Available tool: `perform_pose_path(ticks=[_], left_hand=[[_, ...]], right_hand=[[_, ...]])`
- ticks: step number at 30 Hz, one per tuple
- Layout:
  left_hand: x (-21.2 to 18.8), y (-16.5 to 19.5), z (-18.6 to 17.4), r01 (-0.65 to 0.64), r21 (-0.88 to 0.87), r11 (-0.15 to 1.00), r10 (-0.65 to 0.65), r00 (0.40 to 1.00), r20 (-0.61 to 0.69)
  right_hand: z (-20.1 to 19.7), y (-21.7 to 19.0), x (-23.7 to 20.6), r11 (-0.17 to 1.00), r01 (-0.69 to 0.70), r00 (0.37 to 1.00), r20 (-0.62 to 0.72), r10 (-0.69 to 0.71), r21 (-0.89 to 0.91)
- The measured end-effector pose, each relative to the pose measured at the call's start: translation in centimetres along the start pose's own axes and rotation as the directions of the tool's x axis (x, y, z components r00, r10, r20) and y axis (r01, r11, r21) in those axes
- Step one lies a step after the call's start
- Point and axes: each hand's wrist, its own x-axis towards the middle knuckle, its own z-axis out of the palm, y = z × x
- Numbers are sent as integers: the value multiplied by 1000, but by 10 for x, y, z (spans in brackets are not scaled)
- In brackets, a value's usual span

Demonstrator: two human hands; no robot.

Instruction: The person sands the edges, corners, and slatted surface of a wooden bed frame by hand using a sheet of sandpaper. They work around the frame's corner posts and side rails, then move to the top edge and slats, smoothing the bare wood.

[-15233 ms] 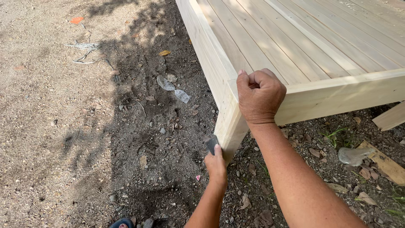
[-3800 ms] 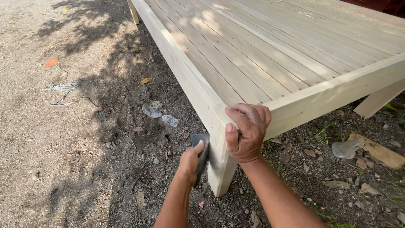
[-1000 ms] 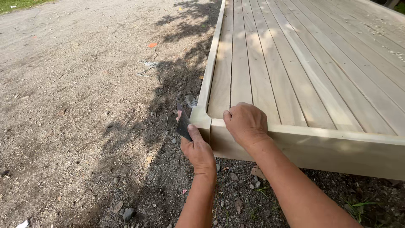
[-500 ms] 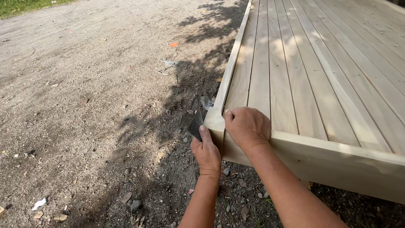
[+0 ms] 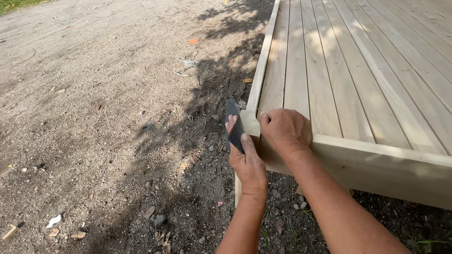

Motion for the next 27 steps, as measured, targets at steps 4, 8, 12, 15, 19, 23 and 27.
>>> perform_pose_path(ticks=[4, 8, 12, 15, 19, 23, 27], left_hand=[[-4, 6, 6, -364, 283, 887, 398, 914, -74], [40, -6, 14, 437, 14, 900, -435, 892, 127], [17, -9, 5, 136, -179, 974, -125, 990, 73], [-11, -8, 3, 16, -134, 991, -15, 1000, 6], [14, -18, 12, 511, -266, 818, -504, 858, 100], [10, -39, 12, 331, -247, 911, -329, 943, 52], [-62, -67, 6, 104, -129, 986, -104, 995, 7]], right_hand=[[1, 4, 1, 1000, 23, 999, -26, -23, -6], [1, 5, 0, 999, 0, 1000, -15, -1, -44], [1, 3, 0, 999, -20, 1000, -8, 19, -38], [1, 4, -1, 1000, -17, 999, -32, 17, -2], [1, 4, -3, 999, 13, 999, -41, -15, -42], [1, 2, -3, 999, -24, 1000, -16, 23, -43], [0, 1, -4, 1000, 0, 999, -34, -1, -21]])
